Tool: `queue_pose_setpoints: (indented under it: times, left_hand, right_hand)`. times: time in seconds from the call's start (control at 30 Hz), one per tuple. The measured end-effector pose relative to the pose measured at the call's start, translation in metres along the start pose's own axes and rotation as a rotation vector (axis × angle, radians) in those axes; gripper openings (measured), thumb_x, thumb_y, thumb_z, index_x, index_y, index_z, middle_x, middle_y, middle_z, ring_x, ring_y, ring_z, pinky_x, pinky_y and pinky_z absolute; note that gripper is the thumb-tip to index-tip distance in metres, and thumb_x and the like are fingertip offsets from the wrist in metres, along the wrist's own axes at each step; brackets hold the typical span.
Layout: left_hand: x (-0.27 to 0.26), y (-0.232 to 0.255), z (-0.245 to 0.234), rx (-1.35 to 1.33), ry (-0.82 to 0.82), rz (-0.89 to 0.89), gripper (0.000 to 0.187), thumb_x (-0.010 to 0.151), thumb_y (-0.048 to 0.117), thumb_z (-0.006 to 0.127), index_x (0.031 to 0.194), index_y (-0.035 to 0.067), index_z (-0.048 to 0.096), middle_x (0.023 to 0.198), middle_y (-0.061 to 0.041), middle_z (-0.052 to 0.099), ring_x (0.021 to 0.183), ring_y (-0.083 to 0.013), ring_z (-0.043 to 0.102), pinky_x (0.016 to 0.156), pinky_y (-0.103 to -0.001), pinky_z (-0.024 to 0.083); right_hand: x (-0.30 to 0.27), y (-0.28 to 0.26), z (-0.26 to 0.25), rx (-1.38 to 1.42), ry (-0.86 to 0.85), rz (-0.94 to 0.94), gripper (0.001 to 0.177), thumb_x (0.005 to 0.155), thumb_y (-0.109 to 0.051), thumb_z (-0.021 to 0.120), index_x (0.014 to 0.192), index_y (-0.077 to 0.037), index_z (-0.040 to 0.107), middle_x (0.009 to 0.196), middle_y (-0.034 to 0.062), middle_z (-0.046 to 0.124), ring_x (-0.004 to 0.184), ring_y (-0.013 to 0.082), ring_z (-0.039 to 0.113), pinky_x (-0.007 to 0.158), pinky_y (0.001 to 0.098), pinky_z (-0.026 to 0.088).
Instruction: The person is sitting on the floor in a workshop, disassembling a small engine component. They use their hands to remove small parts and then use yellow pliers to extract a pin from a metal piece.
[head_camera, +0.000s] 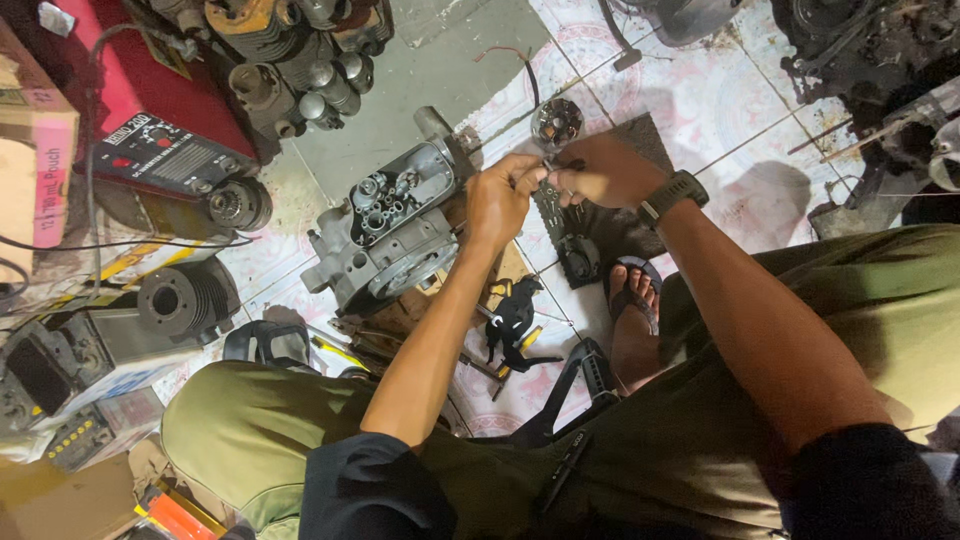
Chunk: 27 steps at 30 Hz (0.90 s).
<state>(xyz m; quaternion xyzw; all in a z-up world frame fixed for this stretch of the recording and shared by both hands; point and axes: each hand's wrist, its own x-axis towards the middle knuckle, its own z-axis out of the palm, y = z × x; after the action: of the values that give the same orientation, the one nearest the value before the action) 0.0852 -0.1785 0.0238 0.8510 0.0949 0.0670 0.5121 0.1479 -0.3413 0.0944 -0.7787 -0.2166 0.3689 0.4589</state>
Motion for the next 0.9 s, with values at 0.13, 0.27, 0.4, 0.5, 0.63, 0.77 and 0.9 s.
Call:
queue_pose_setpoints:
  times: [0.13,0.27,0.4,0.5,0.63,0.77,0.9]
  left_hand:
    - [0.0,-0.011,0.011,0.053,-0.046,-0.034,0.012,0.083,0.016,0.067,0.094,0.019,0.072,0.075,-0.004,0.072,0.08,-0.0274,0.069,0.072,-0.039,0.054]
    - [-0.009,-0.016,0.006,0.361,-0.096,0.062,0.018,0.087,0.019,0.06,0.102,0.02,0.068,0.088,-0.005,0.072,0.085,-0.0303,0.068,0.073,-0.045,0.054]
    - [-0.005,-0.012,-0.016,0.651,-0.075,0.328,0.026,0.084,0.013,0.058,0.108,0.019,0.067,0.088,-0.002,0.07,0.088,-0.0233,0.065,0.074,-0.036,0.048]
    - [-0.002,-0.049,-0.011,0.702,-0.091,0.353,0.021,0.087,0.017,0.056,0.104,0.021,0.068,0.083,0.0,0.067,0.088,-0.0203,0.061,0.072,-0.034,0.043]
    - [-0.01,-0.059,-0.009,0.727,-0.189,0.311,0.024,0.085,0.017,0.057,0.107,0.022,0.066,0.085,0.001,0.066,0.089,-0.0218,0.061,0.074,-0.035,0.045]
    - [-0.026,-0.08,0.004,0.685,-0.23,0.255,0.019,0.082,0.016,0.06,0.099,0.019,0.067,0.08,-0.003,0.064,0.086,-0.0248,0.061,0.072,-0.037,0.046]
    - [-0.039,-0.104,0.03,0.732,-0.224,0.276,0.021,0.083,0.016,0.056,0.1,0.022,0.065,0.078,0.001,0.062,0.084,-0.0198,0.061,0.071,-0.034,0.044]
  right_hand:
    - [0.007,0.015,0.003,-0.173,0.051,0.135,0.024,0.092,-0.014,0.05,0.09,0.005,0.065,0.079,0.0189,0.067,0.072,0.0282,0.069,0.063,0.0426,0.058]
    - [0.05,0.139,0.023,-0.117,0.174,0.204,0.018,0.085,-0.02,0.057,0.086,-0.005,0.068,0.068,0.0128,0.066,0.063,0.0222,0.066,0.056,0.0387,0.054]
    - [0.088,0.223,0.058,-0.203,0.295,0.399,0.02,0.084,-0.018,0.056,0.076,-0.004,0.068,0.065,0.0148,0.063,0.06,0.0235,0.062,0.057,0.0405,0.051]
    - [0.098,0.235,0.076,-0.314,0.368,0.691,0.02,0.085,-0.018,0.057,0.082,-0.002,0.068,0.072,0.014,0.065,0.066,0.0221,0.062,0.064,0.0383,0.051]
    - [0.116,0.276,0.097,-0.428,0.426,0.993,0.022,0.085,-0.019,0.057,0.087,0.0,0.068,0.079,0.0131,0.066,0.072,0.0208,0.062,0.071,0.0362,0.051]
    - [0.142,0.338,0.127,-0.443,0.555,0.894,0.019,0.074,-0.022,0.072,0.067,-0.007,0.063,0.057,0.0075,0.058,0.055,0.0173,0.059,0.052,0.0324,0.044]
    - [0.113,0.33,0.118,-0.273,0.431,0.602,0.029,0.076,-0.028,0.065,0.08,0.001,0.068,0.069,0.0176,0.063,0.074,0.0316,0.067,0.062,0.0436,0.054]
